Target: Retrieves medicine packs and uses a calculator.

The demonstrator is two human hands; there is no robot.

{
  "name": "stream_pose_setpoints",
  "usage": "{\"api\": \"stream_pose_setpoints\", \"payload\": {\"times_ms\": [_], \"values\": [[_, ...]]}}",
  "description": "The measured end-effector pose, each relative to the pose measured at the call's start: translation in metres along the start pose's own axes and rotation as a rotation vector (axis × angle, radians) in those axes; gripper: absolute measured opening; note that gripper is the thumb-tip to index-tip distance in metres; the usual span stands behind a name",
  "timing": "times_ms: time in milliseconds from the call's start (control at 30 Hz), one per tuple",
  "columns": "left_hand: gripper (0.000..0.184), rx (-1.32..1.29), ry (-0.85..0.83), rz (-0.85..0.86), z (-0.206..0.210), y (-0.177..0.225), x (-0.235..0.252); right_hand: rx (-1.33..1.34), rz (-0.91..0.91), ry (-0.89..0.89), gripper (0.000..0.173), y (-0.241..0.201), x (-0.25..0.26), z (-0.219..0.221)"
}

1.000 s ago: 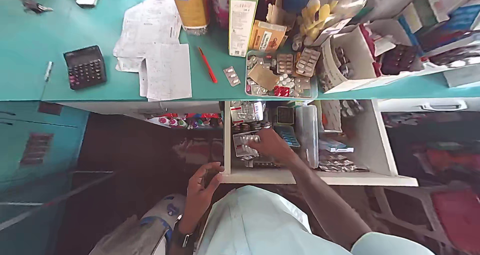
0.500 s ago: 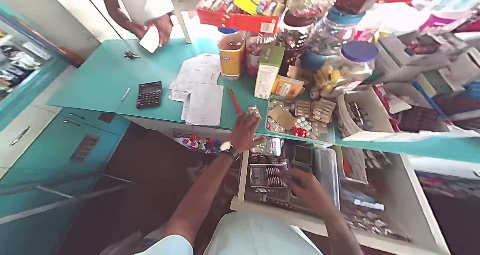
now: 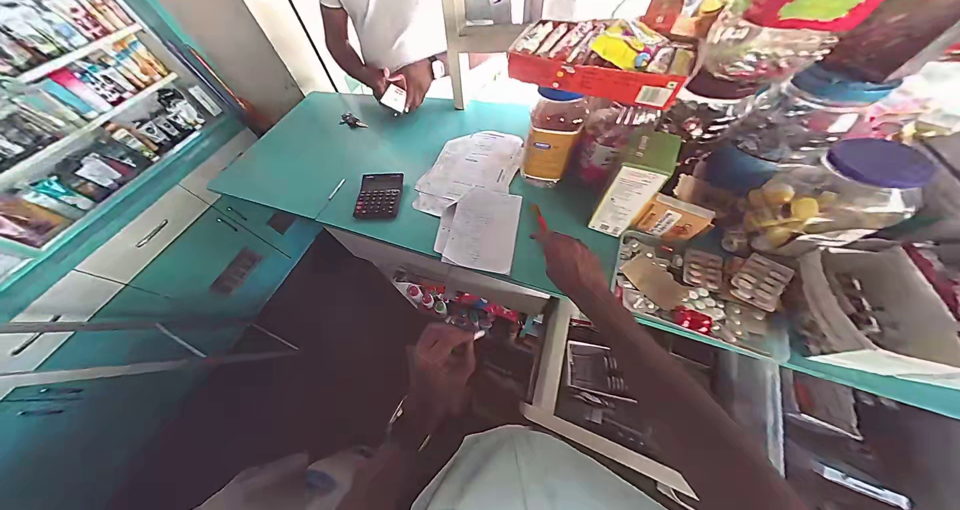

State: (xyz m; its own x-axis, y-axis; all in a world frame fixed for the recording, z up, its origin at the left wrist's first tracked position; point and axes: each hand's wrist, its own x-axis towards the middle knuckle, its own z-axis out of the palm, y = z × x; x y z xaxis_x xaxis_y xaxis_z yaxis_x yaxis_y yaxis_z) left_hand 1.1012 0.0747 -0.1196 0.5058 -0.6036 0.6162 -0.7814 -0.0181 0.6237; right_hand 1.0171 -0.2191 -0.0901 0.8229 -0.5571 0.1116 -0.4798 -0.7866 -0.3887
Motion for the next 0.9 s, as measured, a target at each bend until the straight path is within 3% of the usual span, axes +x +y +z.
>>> {"api": "stream_pose_setpoints", "payload": {"times_ms": [67,133,200,267,367,433,533,600,700,800,900], "values": [[0.012,-0.13,-0.151,-0.083,-0.054,-0.017,-0.018,0.059,-0.035,0.055,0.037,-0.022,0.015,0.007],[0.013,-0.429,-0.331,-0.251,-0.1,-0.032,-0.036,0.234,-0.074,0.103,0.033,-0.06,0.016,0.022],[0.013,-0.801,-0.492,-0.366,-0.133,-0.058,-0.052,0.43,-0.06,-0.009,0.031,-0.114,0.016,0.054],[0.024,-1.035,-0.632,-0.355,-0.152,-0.089,-0.058,0.417,-0.047,-0.224,0.033,-0.16,0.032,0.108],[0.021,-1.051,-0.74,-0.404,-0.181,-0.12,-0.047,0.141,0.086,-0.446,0.057,-0.2,0.067,0.184],[0.035,-0.96,-0.838,-0.448,-0.205,-0.137,-0.036,0.088,0.212,-0.486,0.069,-0.204,0.077,0.222],[0.044,-0.791,-0.981,-0.377,-0.238,-0.165,-0.025,0.142,0.308,-0.428,0.062,-0.197,0.085,0.248],[0.031,-0.849,-0.942,-0.429,-0.255,-0.18,-0.027,0.174,0.305,-0.423,0.053,-0.197,0.081,0.244],[0.01,-1.044,-0.602,-0.64,-0.265,-0.194,-0.028,0.13,0.29,-0.436,0.053,-0.197,0.078,0.245],[0.014,-1.004,-0.278,-0.85,-0.265,-0.201,-0.019,0.172,0.301,-0.45,0.049,-0.204,0.059,0.247],[0.009,-0.934,-0.152,-0.824,-0.25,-0.223,-0.003,0.183,0.371,-0.476,0.041,-0.215,0.033,0.257]]}}
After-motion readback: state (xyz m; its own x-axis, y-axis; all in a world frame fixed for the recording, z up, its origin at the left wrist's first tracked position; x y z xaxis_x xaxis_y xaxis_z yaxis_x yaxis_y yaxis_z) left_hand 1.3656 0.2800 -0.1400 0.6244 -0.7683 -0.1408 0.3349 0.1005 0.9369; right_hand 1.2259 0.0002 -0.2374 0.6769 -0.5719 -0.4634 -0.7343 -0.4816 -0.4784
